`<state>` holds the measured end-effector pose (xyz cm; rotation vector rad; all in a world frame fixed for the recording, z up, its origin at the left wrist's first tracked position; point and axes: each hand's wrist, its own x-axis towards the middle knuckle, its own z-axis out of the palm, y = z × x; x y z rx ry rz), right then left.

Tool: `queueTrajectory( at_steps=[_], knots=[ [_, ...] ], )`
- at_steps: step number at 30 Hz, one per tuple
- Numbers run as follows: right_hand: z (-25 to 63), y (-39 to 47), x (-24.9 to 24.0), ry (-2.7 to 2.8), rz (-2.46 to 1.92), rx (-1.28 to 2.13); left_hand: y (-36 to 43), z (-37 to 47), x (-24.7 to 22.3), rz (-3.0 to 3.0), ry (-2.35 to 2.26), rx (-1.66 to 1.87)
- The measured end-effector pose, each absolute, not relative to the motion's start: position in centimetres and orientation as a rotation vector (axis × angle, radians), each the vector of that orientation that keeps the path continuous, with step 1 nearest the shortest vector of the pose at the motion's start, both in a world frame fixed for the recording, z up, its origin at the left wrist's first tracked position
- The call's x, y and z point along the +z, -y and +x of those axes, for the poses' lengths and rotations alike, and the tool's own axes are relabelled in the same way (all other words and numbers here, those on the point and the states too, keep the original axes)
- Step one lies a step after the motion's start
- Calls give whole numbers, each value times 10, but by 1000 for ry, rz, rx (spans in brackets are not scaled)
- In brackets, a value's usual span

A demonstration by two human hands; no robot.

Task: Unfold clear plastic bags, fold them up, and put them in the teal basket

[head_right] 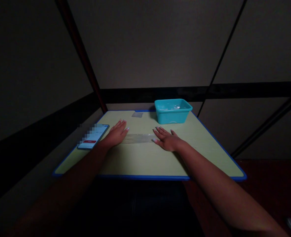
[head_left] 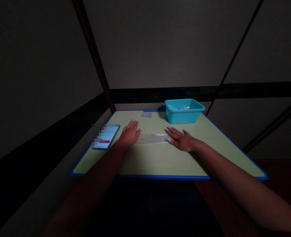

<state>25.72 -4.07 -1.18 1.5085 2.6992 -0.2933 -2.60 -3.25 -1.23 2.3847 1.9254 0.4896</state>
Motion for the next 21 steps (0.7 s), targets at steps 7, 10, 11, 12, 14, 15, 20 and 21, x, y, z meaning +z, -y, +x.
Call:
queueTrajectory(
  at_steps=[7, 10, 11, 12, 14, 15, 20, 21],
  knots=[
    [257, 40, -12, -2717, 1512, -330, 25, -35, -8, 2349, -1996, 717],
    [258, 39, -13, -2718, 1515, -331, 24, -37, -11, 2378, -1942, 624],
    [258, 39, -13, -2717, 1514, -330, 24, -36, -11, 2385, -1918, 595],
    [258, 39, -14, -2717, 1512, -330, 24, -36, -11, 2381, -1894, 573],
    [257, 39, -13, -2713, 1510, -327, 25, -34, -10, 2318, -1863, 577],
    [257, 40, -13, -2711, 1510, -325, 25, -33, -9, 2264, -1861, 609],
    [257, 41, -12, -2704, 1515, -317, 27, -30, -7, 2051, -1879, 814],
    [257, 41, -12, -2707, 1513, -319, 27, -31, -7, 2040, -1864, 835]
  ],
)
